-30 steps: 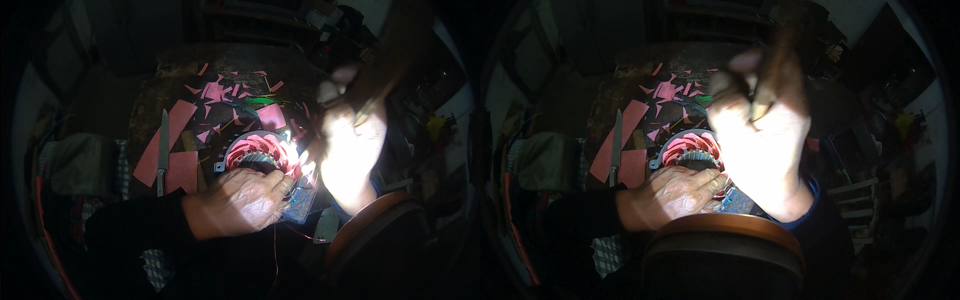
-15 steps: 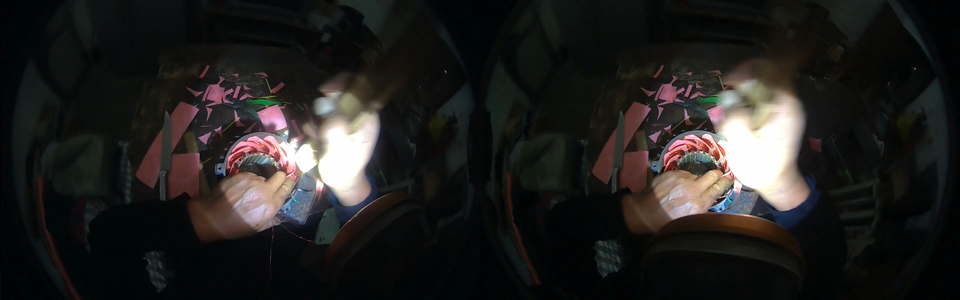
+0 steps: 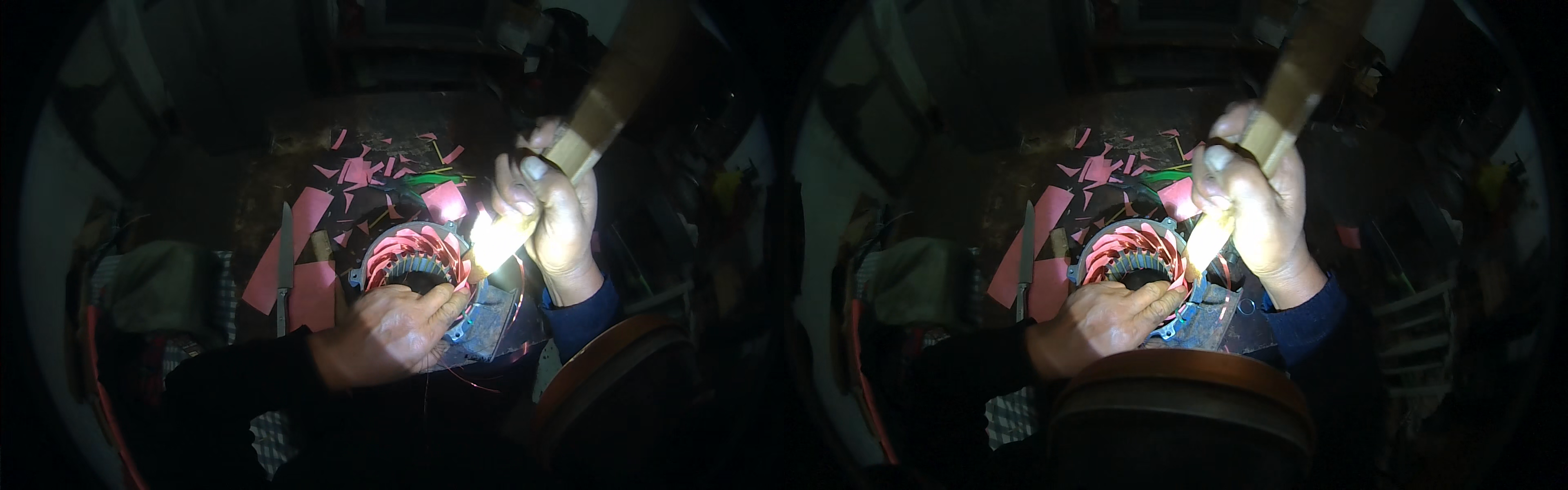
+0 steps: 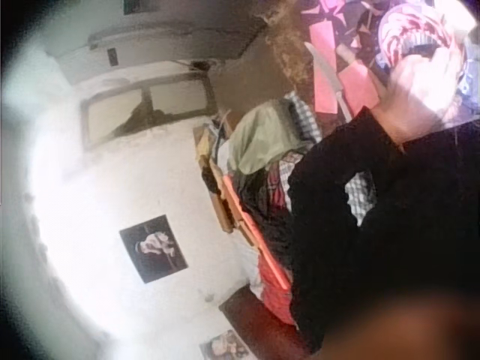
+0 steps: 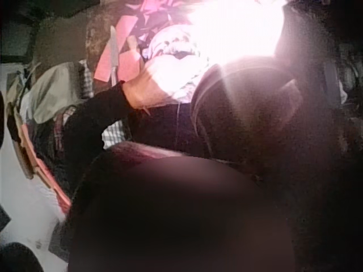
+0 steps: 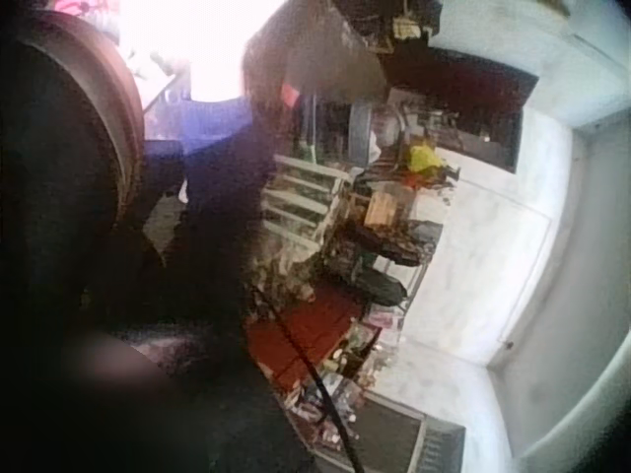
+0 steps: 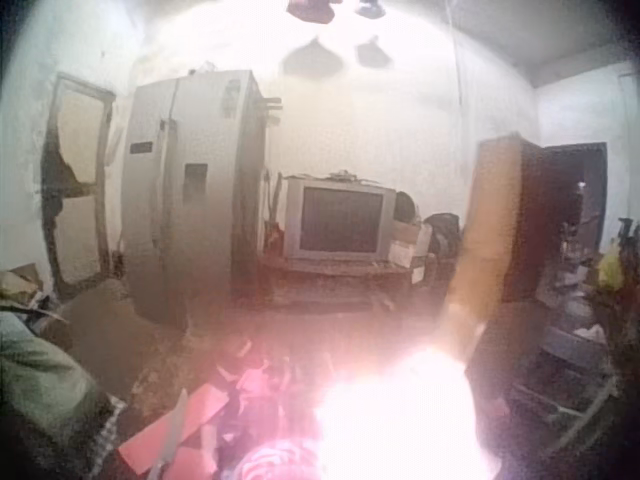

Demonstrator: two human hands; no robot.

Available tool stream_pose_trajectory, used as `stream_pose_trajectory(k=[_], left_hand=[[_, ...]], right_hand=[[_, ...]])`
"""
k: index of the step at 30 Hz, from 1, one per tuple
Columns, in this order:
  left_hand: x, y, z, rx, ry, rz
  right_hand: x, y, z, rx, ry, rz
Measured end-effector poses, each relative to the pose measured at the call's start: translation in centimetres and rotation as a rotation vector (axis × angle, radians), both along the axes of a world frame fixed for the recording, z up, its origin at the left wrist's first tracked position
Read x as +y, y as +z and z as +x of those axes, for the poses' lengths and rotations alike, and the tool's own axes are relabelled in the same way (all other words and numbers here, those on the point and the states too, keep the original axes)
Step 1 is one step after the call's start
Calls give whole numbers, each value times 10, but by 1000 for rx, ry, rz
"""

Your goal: The person uses a hammer and a chisel to tap and adjust the copper windings inside a motor stator. They repeatedly insert the chisel into the slots and strike it to seat the windings, occasionally rotating the stator to access different sections.

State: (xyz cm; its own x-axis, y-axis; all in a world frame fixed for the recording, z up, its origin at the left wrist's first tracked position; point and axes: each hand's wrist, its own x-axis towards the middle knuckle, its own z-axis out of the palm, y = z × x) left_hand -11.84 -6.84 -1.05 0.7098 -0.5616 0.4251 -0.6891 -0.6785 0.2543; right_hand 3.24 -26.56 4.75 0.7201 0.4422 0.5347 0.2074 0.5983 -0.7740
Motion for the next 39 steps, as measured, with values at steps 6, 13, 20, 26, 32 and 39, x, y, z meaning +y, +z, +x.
stream_pose_trajectory(k=[6, 13, 20, 26, 32, 39], left_hand=[[-2, 4, -1, 54, 15, -3], [-3, 5, -2, 55, 22, 33], [0, 4, 2, 92, 10, 36], [0, 3, 1, 84, -2, 60], [-2, 6, -1, 71, 16, 81], [-3, 1, 0, 23, 29, 71]], right_hand=[[17, 13, -24, -28, -161, 24], [31, 12, -16, -447, -251, -210], [15, -6, 3, -119, -25, -35], [6, -18, 31, 72, 221, 219], [2, 18, 6, -138, -52, 40], [-52, 61, 3, -131, 79, 112]])
